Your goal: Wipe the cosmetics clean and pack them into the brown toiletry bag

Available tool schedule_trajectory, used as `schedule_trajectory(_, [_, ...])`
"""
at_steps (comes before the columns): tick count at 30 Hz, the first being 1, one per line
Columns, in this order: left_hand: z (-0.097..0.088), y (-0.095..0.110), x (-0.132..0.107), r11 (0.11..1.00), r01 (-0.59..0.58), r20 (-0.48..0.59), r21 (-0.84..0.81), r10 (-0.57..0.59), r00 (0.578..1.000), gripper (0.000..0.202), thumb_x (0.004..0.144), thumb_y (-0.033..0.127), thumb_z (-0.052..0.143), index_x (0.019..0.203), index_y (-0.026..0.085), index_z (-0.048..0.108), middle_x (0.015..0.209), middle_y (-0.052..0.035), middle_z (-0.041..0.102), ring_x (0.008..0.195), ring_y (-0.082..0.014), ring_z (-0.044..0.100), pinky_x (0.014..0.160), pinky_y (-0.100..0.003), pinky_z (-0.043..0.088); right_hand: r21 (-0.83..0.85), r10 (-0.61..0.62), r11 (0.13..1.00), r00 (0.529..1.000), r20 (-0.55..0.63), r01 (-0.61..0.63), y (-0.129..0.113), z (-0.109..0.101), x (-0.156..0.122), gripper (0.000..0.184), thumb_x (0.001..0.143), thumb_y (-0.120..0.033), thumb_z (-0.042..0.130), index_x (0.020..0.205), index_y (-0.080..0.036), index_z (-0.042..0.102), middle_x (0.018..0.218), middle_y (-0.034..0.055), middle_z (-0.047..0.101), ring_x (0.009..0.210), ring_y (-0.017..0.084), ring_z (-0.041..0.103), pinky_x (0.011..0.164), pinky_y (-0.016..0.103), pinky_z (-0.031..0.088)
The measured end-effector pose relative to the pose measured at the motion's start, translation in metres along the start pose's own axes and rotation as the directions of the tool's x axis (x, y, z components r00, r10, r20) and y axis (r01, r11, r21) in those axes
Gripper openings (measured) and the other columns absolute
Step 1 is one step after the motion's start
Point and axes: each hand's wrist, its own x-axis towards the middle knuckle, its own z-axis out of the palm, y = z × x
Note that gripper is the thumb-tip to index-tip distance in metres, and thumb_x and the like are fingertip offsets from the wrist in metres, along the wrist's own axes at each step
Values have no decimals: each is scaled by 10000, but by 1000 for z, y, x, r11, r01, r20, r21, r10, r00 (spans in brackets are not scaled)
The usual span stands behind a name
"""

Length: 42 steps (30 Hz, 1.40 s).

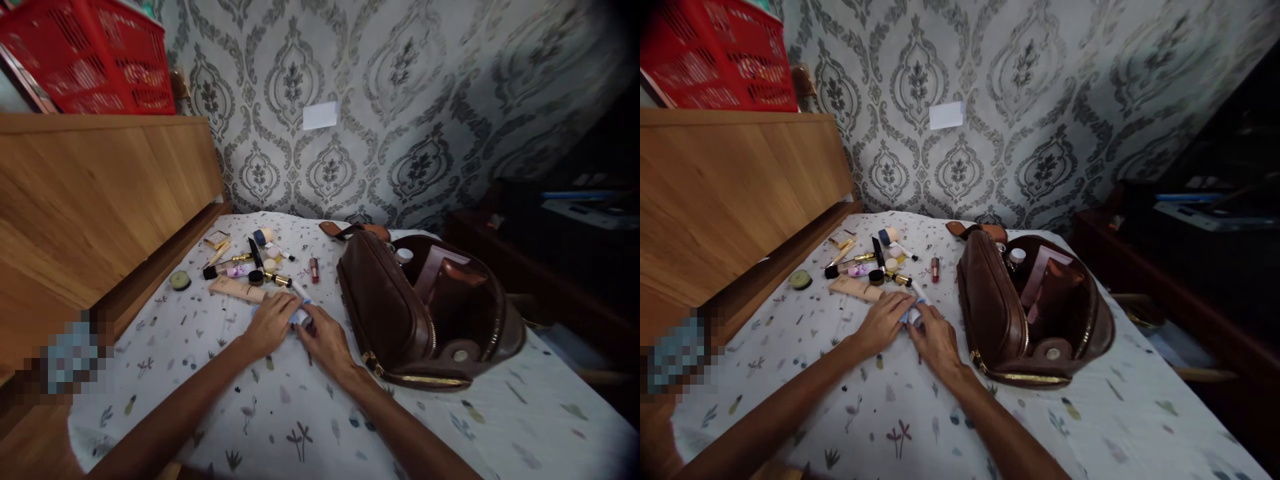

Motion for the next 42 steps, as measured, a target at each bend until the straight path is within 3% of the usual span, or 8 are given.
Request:
schedule_trajectory(9, [10,-14,-4,997,75,-57,-17,-76,995,521,839,40,488,1350,138,527,1313,-152,596,1250,-268,525,1090,-456,455,109,-15,994,998,-67,22,9,6,1,405,839,-228,582,1239,-194,641,1064,88,701,869,213,673,817,350,553])
schedule_trajectory(12, [12,-14,-4,994,107,-75,-25,-109,991,543,835,28,473,1359,159,516,1309,-143,604,1238,-266,544,1080,-467,467,175,-3,984,996,-91,19,8,3,-1,403,833,-209,578,1228,-167,643,1038,92,692,813,199,652,782,341,552])
schedule_trajectory(17, [14,-14,-5,988,151,-92,-32,-154,984,578,820,9,445,1366,190,505,1275,-130,628,1194,-257,583,1040,-467,497,269,-5,962,986,-165,50,2,-7,-3,330,895,-263,550,1196,-159,637,1040,99,666,900,212,636,796,335,540])
schedule_trajectory(24, [13,-16,-7,986,157,-101,-52,-162,982,515,888,80,398,1392,163,466,1319,-156,595,1239,-273,564,1069,-477,469,445,92,895,967,-239,25,0,-11,-5,307,925,-320,524,1179,-169,608,1075,100,636,885,191,624,732,290,530])
schedule_trajectory(28, [9,-15,-8,986,128,-147,-105,-142,979,431,996,296,397,1412,194,445,1363,-144,569,1290,-277,527,1104,-479,431,573,186,819,962,-200,-39,-1,-10,-6,300,923,-337,528,1171,-179,590,962,63,643,774,158,618,638,240,508])
schedule_trajectory(32, [4,-18,-7,984,90,-152,-153,-114,982,451,977,443,468,1361,207,488,1289,-129,605,1208,-284,578,1042,-467,469,684,251,721,961,-116,-106,0,-12,-5,294,914,-408,543,1101,-185,591,689,-25,566,571,121,556,506,203,433])
schedule_trajectory(36, [-1,-18,-5,967,99,-155,-235,-138,978,369,947,497,504,1161,214,605,1091,-82,682,1016,-261,653,896,-395,526,727,295,670,953,-71,-153,-1,-16,-4,289,906,-460,554,997,-188,589,553,-79,474,445,91,482,434,181,351])
schedule_trajectory(42, [-8,-12,-3,937,148,-176,-316,-211,961,329,904,502,549,1004,210,664,930,-41,694,858,-223,644,776,-326,517,775,285,615,957,-48,-144,2,-15,-3,273,875,-468,582,883,-199,534,566,-89,466,403,64,458,372,155,314])
